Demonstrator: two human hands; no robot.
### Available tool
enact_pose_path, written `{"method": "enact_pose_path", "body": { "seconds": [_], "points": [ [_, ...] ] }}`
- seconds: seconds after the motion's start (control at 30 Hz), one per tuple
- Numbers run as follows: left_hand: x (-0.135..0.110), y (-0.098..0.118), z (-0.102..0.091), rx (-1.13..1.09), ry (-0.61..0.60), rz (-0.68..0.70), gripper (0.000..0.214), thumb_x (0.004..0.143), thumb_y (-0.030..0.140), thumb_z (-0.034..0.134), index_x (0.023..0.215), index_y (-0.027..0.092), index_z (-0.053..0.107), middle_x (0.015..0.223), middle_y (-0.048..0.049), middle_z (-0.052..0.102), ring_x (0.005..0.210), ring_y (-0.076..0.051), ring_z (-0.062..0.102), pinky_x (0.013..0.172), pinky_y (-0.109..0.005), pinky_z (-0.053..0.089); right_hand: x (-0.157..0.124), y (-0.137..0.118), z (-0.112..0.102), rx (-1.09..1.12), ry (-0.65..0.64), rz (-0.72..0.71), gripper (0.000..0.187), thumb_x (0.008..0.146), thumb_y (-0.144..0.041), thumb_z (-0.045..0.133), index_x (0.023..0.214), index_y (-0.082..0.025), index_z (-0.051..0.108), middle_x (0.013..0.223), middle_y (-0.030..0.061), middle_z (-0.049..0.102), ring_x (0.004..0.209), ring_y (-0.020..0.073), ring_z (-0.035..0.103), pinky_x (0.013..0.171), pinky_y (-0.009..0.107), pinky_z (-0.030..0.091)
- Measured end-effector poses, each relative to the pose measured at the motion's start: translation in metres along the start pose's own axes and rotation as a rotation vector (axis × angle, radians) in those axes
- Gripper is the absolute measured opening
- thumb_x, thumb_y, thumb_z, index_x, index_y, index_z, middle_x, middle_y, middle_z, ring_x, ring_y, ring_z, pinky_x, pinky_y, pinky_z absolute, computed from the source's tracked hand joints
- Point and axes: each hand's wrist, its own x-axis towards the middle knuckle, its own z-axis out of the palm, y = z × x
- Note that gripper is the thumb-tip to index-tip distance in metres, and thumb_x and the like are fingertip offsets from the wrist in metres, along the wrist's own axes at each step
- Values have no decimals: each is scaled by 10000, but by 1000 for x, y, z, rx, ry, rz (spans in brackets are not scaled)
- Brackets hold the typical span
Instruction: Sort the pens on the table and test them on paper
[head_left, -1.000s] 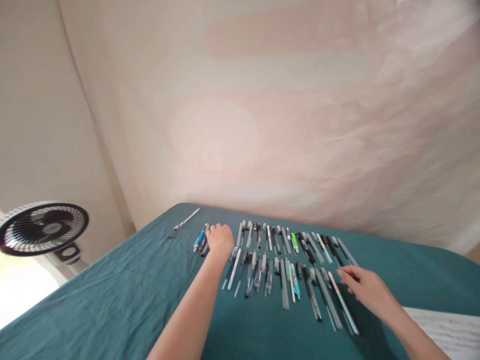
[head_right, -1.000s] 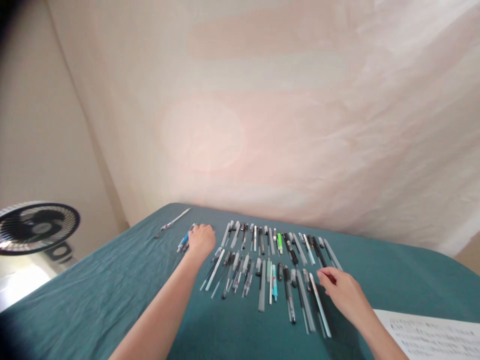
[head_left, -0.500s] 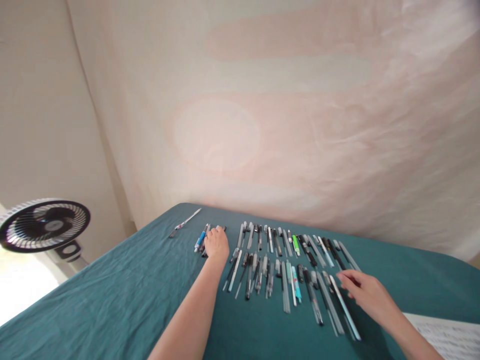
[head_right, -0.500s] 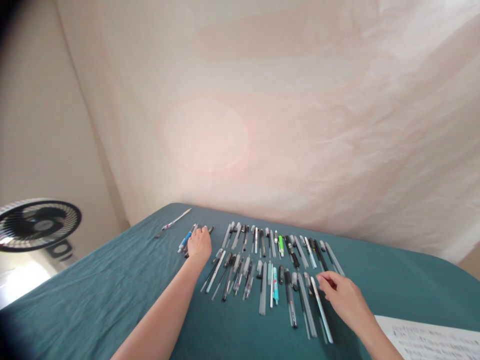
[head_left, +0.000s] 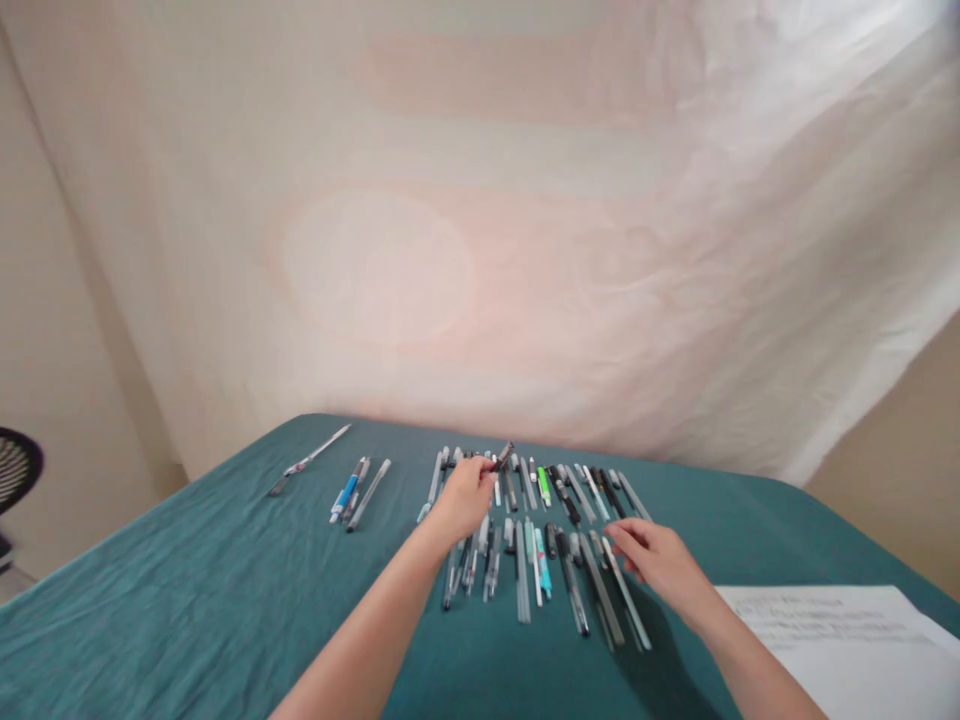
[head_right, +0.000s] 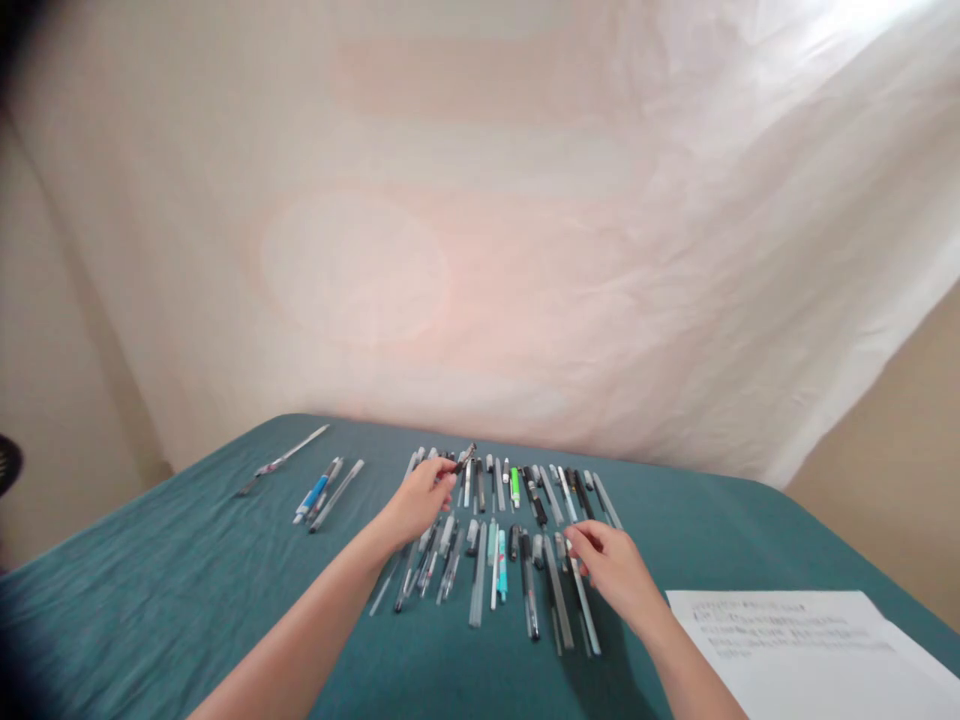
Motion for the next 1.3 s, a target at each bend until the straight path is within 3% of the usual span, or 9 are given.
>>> {"method": "enact_pose_path", "body": {
  "seconds": [0.13,0.17,0.27,0.5,0.67,0.8,1.3],
  "points": [
    [-27,39,42,-262,-224,131,253,832,262,361,1009,176,521,762,-5,601,593,-106,583,536,-190,447,-12,-28,3,371,-23,-10,430,721,-542,517,849,-144,613,646,8,546,471,88,435,421,202,354],
    [-34,45,52,-424,-312,131,240,821,265,380,985,167,526,721,-1,586,583,-112,574,523,-198,445,-14,-32,3,428,-28,-20,440,713,-544,532,868,-140,610,638,3,534,464,80,420,422,200,350],
    [-49,54,73,-720,-454,93,188,774,280,468,905,167,543,676,13,546,560,-109,534,502,-204,427,-17,-38,1,449,-57,-28,439,689,-524,583,880,-129,613,557,-24,487,437,70,389,412,192,326],
    [-60,71,87,-1117,-570,-227,351,779,485,448,771,144,532,661,9,504,421,-30,333,368,-150,194,-18,-34,1,337,-176,-49,361,736,-453,564,906,-141,629,530,-28,508,446,71,400,419,186,305],
    [-66,72,108,-1336,-520,-444,328,722,466,555,732,143,499,585,43,429,412,-15,286,381,-151,110,-16,-26,7,265,-159,0,352,718,-485,562,821,-154,617,524,-34,508,444,78,407,413,187,311],
    [-72,65,118,-1434,-500,-468,342,684,458,605,726,136,496,578,47,420,413,-13,275,382,-157,101,-17,-25,10,179,-189,26,385,714,-515,546,632,-140,576,498,-35,493,455,80,420,421,187,303],
    [-78,63,111,-1349,-613,-479,354,732,558,489,816,226,400,489,117,223,366,-17,100,395,-179,6,-17,-26,18,45,-79,-130,369,742,-455,527,579,-130,588,510,-12,539,489,103,468,469,205,346]
  ]
}}
